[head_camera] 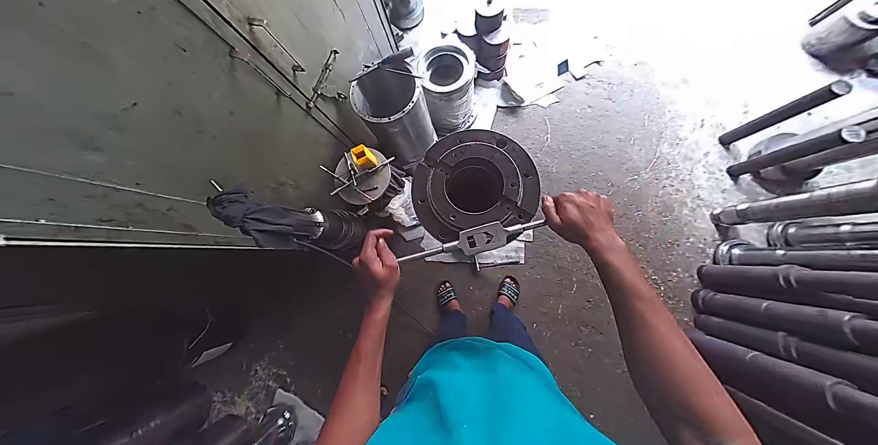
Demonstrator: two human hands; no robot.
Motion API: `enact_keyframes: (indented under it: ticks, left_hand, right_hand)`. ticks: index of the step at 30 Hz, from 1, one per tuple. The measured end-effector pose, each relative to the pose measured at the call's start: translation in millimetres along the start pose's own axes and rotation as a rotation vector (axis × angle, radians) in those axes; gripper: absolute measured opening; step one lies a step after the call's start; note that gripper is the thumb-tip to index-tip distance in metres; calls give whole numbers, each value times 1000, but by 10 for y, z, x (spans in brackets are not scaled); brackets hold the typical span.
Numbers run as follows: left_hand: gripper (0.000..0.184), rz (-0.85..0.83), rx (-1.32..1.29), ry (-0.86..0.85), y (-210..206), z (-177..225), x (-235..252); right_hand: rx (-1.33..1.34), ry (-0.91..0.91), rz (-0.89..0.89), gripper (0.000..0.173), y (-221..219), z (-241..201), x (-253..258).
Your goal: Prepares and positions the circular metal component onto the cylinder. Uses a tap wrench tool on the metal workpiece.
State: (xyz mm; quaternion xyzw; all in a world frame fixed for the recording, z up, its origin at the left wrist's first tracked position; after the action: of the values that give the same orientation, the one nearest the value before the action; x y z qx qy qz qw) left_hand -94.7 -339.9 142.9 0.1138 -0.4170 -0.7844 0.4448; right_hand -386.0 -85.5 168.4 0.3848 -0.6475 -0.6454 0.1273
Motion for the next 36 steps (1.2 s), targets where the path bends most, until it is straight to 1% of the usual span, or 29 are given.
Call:
enact_keyframes:
  ticks: [1,2,4,5,6,8,9,11,12,15,16,18,19,22,24,26,28,29,30,32,33,34,35,36]
  left_hand:
    - [35,10,-22,33,6,5,-57]
    - [35,3,-109,83,-6,-5,-31]
    - [32,19,-472,205,-115,-50,288]
    - [32,90,-645,260,-215,-41,499]
    - [32,201,-745,293,-321,-8,680]
    - [31,368,-807,317,-436,48,844]
    - [30,393,-827,307,-437,42,885]
    - [30,345,-845,266,-472,43,965]
    - [31,295,-843,231,-521,77,1073]
    - [31,17,-870,160,-806,311,1591]
    - [32,-66,-874,139,-925,402,1725]
    - [33,-174,-831,120,-1027,502,1860]
    - [34,-201,-779,80,-1020,506,1877]
    - [37,-235,-499,-102,-886,361,1760]
    - [38,-209,-316,-149,-655,198,1510]
    - [38,-165,-182,-108,-353,46,1055]
    - [37,-126,-113,-25,-128,-7,647]
    - [37,-141,-125,39,-62,0,538]
    - [36,-159,-195,105,-42,25,516]
    - [33,-149,-511,211,-178,112,805]
    - [32,-143,-646,227,-338,174,1067]
    - [32,-190,-724,217,-530,297,1361]
    - [33,-230,-734,174,-734,460,1631]
    - [34,-254,-712,148,-897,599,1808]
  right_hand:
    - [-6,-28,-73,59,48,-15,58]
    - [8,-62,-117,59,61,-31,46]
    - [92,-134,-93,61,-13,-64,-191]
    - [105,-193,-101,64,-59,-90,-343]
    - [108,-247,-104,66,-101,-130,-483]
    - [104,-341,-134,68,-104,-201,-572]
    - [110,-377,-142,67,-126,-241,-580]
    - [128,-404,-104,66,-200,-271,-685]
    - [143,-407,-63,67,-226,-296,-755]
    - [197,-459,132,71,-422,-574,-1108]
    - [220,-489,150,72,-485,-676,-1234]
    - [269,-508,93,73,-521,-776,-1341]
    - [274,-476,84,74,-525,-755,-1330]
    - [209,-295,155,74,-583,-588,-1270]
    - [142,-231,205,76,-533,-408,-1073]
    - [131,-200,212,75,-385,-220,-765]
    - [141,-133,201,70,-245,-61,-445]
    - [158,-110,122,69,-174,-20,-345]
    - [178,-99,-4,71,-121,12,-311]
    - [278,-81,-363,80,-83,36,-370]
    - [376,-61,-543,77,-105,-3,-467]
    - [540,-29,-678,67,-158,-80,-589]
    - [739,-10,-759,54,-274,-185,-731]
    - [935,-35,-802,47,-424,-300,-868]
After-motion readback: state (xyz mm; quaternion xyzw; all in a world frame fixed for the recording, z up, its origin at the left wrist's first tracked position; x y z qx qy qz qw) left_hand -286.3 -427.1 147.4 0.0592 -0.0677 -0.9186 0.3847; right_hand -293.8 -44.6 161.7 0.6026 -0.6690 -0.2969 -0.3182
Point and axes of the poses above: each hand's wrist, its own x-axis towards the middle knuckle, its own y-axis out of the back of the hand, z = x × y, the point moved 2 cm from there along x, towards the middle knuckle, and after that the axes turned 4 degrees about -z, right-handed, at the moved point
